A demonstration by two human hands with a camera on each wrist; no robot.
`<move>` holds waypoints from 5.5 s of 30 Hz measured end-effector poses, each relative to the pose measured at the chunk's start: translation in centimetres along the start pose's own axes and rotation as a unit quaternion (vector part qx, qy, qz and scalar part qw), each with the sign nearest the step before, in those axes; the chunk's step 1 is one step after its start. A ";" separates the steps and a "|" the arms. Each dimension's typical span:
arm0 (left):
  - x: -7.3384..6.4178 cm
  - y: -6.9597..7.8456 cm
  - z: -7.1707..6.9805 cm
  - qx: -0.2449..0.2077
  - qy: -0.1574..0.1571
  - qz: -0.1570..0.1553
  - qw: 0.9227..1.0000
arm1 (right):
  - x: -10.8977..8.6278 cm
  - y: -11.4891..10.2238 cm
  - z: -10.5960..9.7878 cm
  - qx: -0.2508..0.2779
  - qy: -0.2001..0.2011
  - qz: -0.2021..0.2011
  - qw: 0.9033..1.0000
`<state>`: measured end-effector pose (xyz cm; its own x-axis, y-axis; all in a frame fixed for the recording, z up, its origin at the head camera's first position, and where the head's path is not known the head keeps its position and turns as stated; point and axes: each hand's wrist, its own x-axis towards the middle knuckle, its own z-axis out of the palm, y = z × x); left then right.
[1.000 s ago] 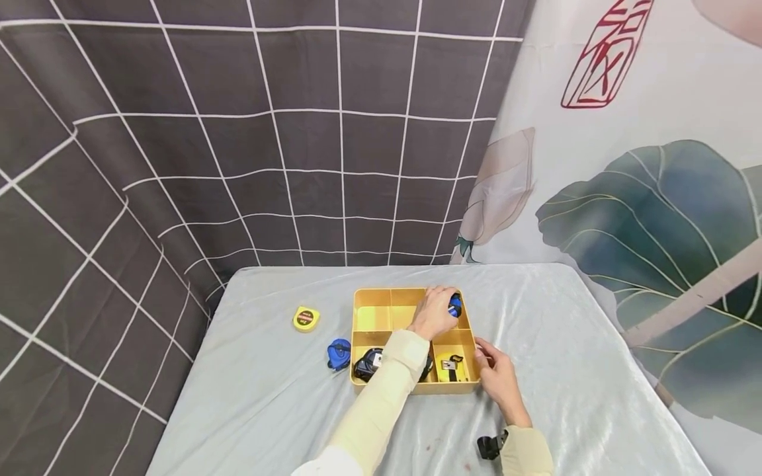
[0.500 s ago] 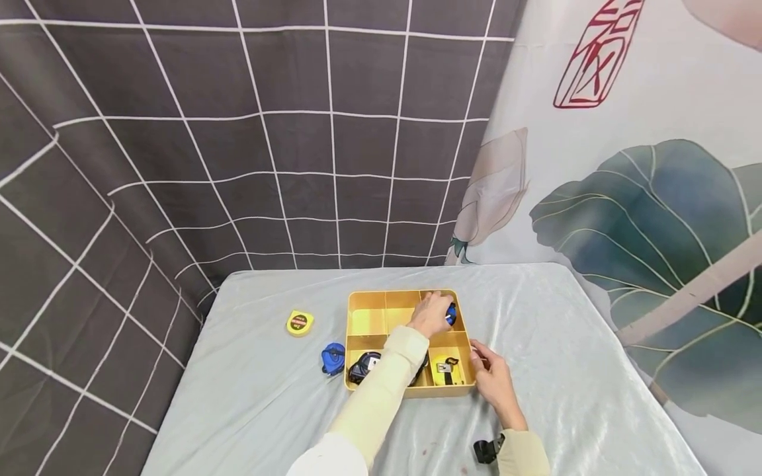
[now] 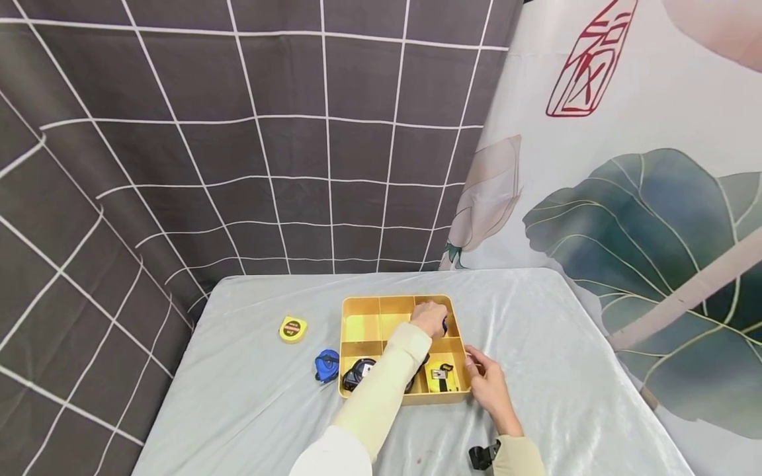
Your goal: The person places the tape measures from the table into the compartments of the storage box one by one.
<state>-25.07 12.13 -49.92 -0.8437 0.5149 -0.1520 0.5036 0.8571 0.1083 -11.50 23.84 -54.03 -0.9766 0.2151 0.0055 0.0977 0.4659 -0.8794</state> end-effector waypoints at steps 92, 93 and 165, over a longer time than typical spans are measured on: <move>-20.3 -14.0 6.9 -0.255 0.199 -0.228 0.918 | -0.3 -0.3 -0.3 0.045 -0.030 0.052 0.997; -20.1 -14.0 7.0 -0.252 0.201 -0.229 0.918 | -0.2 -0.3 -0.3 0.046 -0.029 0.052 0.997; -9.8 -4.8 -1.2 -0.205 0.225 -0.171 0.937 | -0.2 0.6 -0.3 0.094 -0.016 0.082 0.992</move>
<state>-19.47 2.95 -47.83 -0.9821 0.0747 0.1727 0.1542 0.8458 0.5107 -11.24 24.35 -54.43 -0.9566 0.2454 -0.1570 0.2206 0.2581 -0.9406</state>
